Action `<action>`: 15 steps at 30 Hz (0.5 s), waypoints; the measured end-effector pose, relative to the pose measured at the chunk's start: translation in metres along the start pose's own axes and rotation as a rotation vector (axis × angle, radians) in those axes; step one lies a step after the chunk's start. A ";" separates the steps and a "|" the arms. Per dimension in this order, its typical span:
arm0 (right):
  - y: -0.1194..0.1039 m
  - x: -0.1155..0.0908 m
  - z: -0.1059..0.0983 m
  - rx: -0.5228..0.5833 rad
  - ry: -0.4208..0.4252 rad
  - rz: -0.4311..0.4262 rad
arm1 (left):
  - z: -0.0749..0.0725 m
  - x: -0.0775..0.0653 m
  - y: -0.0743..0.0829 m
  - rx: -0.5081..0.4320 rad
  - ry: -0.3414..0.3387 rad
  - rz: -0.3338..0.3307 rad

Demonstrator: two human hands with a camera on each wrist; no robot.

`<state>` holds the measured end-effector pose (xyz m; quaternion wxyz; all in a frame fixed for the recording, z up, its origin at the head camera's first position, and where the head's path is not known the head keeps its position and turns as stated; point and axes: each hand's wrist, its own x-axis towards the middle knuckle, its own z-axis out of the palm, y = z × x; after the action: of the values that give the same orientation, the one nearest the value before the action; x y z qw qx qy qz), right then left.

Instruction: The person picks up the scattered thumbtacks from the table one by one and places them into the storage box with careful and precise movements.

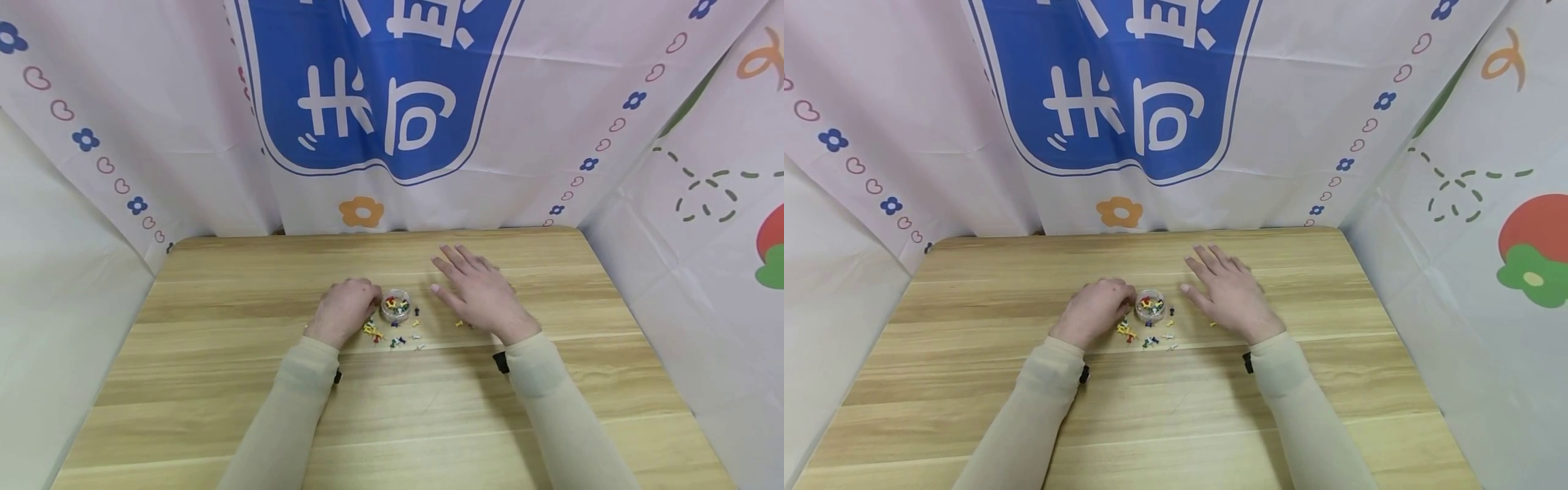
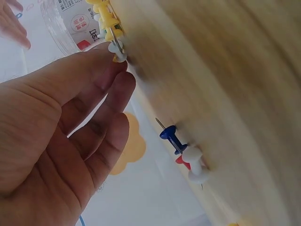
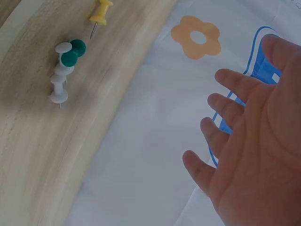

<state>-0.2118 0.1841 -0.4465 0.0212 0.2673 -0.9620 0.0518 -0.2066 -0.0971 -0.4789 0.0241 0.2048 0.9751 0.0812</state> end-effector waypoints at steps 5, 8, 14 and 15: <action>0.001 0.001 0.001 -0.004 0.012 -0.008 | -0.003 -0.002 -0.001 -0.024 -0.002 -0.004; 0.002 0.001 0.001 -0.002 0.014 -0.006 | -0.006 -0.003 -0.002 -0.044 0.008 -0.012; 0.002 0.000 0.000 0.000 0.003 0.005 | -0.011 -0.005 -0.004 -0.083 0.051 -0.023; 0.002 -0.001 0.000 0.002 0.002 0.007 | -0.012 -0.005 -0.004 -0.085 0.061 -0.019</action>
<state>-0.2126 0.1863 -0.4466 0.0215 0.2639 -0.9629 0.0529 -0.2049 -0.1047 -0.4676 0.0040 0.1919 0.9729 0.1288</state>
